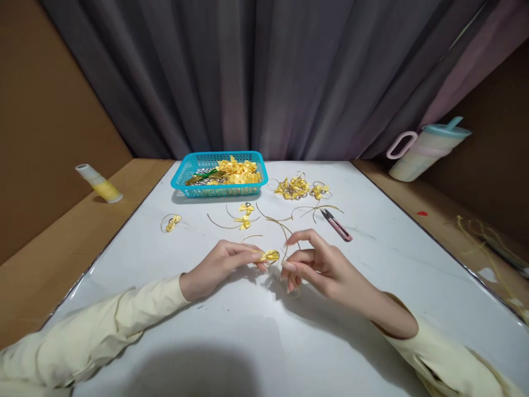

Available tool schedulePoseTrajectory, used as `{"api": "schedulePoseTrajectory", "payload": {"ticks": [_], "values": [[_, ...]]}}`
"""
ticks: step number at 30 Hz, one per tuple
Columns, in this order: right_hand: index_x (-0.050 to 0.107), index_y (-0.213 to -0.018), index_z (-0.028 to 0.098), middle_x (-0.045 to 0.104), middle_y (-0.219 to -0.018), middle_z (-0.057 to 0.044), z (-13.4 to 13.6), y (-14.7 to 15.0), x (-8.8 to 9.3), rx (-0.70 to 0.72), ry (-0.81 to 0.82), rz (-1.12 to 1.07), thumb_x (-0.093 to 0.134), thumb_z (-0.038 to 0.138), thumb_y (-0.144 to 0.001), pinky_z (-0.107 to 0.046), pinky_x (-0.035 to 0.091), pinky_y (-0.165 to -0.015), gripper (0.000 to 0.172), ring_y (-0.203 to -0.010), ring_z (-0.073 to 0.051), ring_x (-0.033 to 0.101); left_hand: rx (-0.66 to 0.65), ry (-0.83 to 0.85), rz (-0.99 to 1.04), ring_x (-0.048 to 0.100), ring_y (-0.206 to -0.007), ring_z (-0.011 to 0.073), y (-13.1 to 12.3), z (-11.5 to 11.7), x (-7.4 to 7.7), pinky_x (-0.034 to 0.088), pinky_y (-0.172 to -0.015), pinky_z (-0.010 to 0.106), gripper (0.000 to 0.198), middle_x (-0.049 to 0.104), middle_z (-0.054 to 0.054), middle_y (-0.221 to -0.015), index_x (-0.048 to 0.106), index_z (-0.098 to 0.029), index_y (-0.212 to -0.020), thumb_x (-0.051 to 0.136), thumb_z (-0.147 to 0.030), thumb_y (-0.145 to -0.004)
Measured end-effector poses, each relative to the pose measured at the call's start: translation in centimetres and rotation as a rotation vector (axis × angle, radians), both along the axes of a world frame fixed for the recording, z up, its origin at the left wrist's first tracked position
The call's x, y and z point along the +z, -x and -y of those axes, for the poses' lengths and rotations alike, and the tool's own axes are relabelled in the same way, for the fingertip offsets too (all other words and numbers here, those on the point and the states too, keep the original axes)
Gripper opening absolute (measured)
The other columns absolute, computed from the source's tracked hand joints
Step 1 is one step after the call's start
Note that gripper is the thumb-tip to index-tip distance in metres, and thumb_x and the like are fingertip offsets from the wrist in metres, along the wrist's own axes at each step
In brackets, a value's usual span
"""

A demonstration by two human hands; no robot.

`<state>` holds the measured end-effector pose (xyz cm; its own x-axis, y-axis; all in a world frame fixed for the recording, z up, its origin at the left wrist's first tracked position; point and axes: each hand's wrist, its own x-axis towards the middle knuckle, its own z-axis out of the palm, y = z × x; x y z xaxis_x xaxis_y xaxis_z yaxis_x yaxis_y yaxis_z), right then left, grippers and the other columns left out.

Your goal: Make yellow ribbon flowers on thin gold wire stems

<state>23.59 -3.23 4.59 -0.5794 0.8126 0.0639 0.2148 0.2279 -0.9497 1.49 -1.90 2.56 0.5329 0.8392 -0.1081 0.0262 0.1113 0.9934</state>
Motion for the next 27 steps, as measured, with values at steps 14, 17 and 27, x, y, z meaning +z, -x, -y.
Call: {"api": "schedulePoseTrajectory", "payload": {"ticks": [14,17,27], "values": [[0.061,-0.07,0.013,0.056,-0.045,0.002,0.7,1.4,-0.9,-0.033,0.021,0.148,0.049,0.02,-0.086,-0.017,0.037,-0.044,0.021,-0.041,-0.007,0.049,0.078,0.036,-0.018,0.055,-0.084,0.0173,-0.5,0.6,0.3,0.039,-0.08,0.028,0.024,0.067,0.007,-0.085,0.072,-0.014,-0.073,0.057,-0.029,-0.083],[0.06,-0.068,0.014,0.056,-0.044,0.002,0.7,1.4,-0.9,-0.029,0.011,0.153,0.048,0.019,-0.086,-0.017,0.036,-0.043,0.022,-0.04,-0.007,0.048,0.079,0.012,-0.039,0.054,-0.084,0.0179,-0.6,0.6,0.3,0.038,-0.08,0.029,0.025,0.066,0.007,-0.086,0.072,-0.014,-0.073,0.057,-0.03,-0.083],[0.06,-0.07,0.014,0.055,-0.045,0.002,0.7,1.5,-1.1,-0.038,0.066,0.116,0.048,0.022,-0.088,-0.02,0.041,-0.048,0.023,-0.042,-0.009,0.052,0.083,-0.085,-0.087,0.055,-0.085,0.0187,-0.7,0.8,0.6,0.038,-0.081,0.031,0.025,0.064,0.007,-0.086,0.07,-0.013,-0.072,0.056,-0.03,-0.083]]}}
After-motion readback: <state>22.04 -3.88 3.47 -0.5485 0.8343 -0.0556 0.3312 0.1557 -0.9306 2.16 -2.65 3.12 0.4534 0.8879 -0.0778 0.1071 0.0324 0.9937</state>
